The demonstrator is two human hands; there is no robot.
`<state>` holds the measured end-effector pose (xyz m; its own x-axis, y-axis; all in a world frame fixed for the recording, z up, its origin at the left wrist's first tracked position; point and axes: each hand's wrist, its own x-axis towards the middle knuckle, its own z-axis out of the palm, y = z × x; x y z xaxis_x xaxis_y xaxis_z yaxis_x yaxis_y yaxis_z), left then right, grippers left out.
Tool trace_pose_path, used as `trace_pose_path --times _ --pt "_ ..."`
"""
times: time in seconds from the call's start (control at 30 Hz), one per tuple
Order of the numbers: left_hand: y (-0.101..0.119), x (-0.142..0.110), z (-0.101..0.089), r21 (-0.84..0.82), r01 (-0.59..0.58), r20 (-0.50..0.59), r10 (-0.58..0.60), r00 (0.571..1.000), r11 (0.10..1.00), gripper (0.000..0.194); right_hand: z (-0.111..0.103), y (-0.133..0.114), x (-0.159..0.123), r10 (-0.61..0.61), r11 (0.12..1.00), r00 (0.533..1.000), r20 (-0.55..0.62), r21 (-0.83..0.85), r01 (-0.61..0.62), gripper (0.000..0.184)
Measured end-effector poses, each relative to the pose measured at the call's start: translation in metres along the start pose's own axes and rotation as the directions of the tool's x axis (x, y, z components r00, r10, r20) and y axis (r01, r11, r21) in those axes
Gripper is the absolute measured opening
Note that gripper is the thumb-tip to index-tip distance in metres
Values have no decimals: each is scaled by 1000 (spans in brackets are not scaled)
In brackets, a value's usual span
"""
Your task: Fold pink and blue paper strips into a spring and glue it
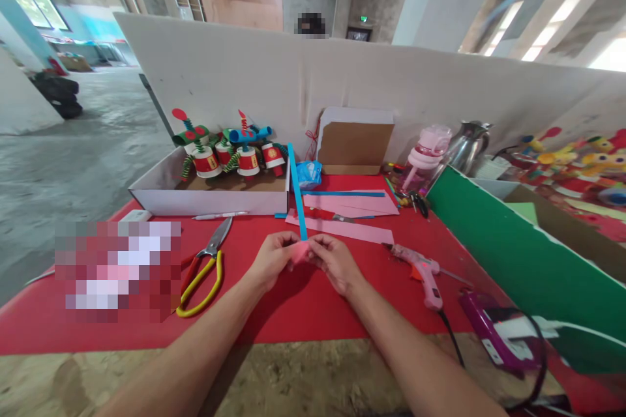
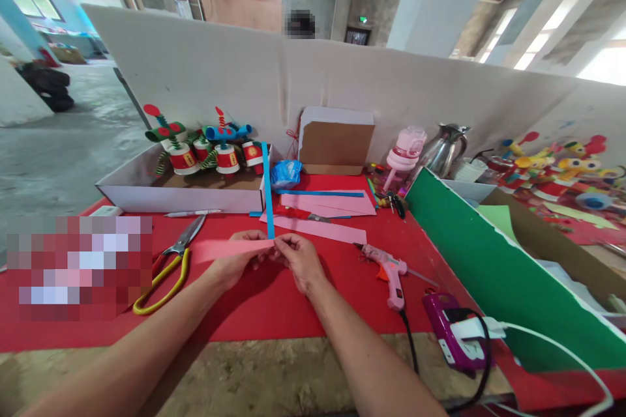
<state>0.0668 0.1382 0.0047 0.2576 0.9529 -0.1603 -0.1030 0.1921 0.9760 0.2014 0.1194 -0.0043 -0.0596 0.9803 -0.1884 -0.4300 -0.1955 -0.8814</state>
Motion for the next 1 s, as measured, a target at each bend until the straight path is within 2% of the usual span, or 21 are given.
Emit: trace_pose_path --times 0.33,0.53,0.67,0.83,0.93,1.0 --pt "1 -2 1 82 -10 -2 10 1000 997 28 -3 5 2 -39 994 998 -55 -101 33 28" --pt "1 -2 2 69 -14 38 11 999 998 33 -4 4 5 -165 968 974 -155 -216 130 24" --pt "2 -3 5 62 -4 27 2 1000 998 37 -2 4 5 -244 949 954 -173 -245 199 21" --pt "-1 -3 5 24 -71 -54 72 996 997 32 -2 4 4 -175 966 976 -126 -215 145 23" --pt "-2 -2 5 31 -73 -70 75 995 997 30 -2 3 4 -121 982 989 -89 -159 106 26" --pt "-3 -1 5 32 -68 -73 70 995 997 30 -3 2 4 -129 978 989 -75 -173 115 25"
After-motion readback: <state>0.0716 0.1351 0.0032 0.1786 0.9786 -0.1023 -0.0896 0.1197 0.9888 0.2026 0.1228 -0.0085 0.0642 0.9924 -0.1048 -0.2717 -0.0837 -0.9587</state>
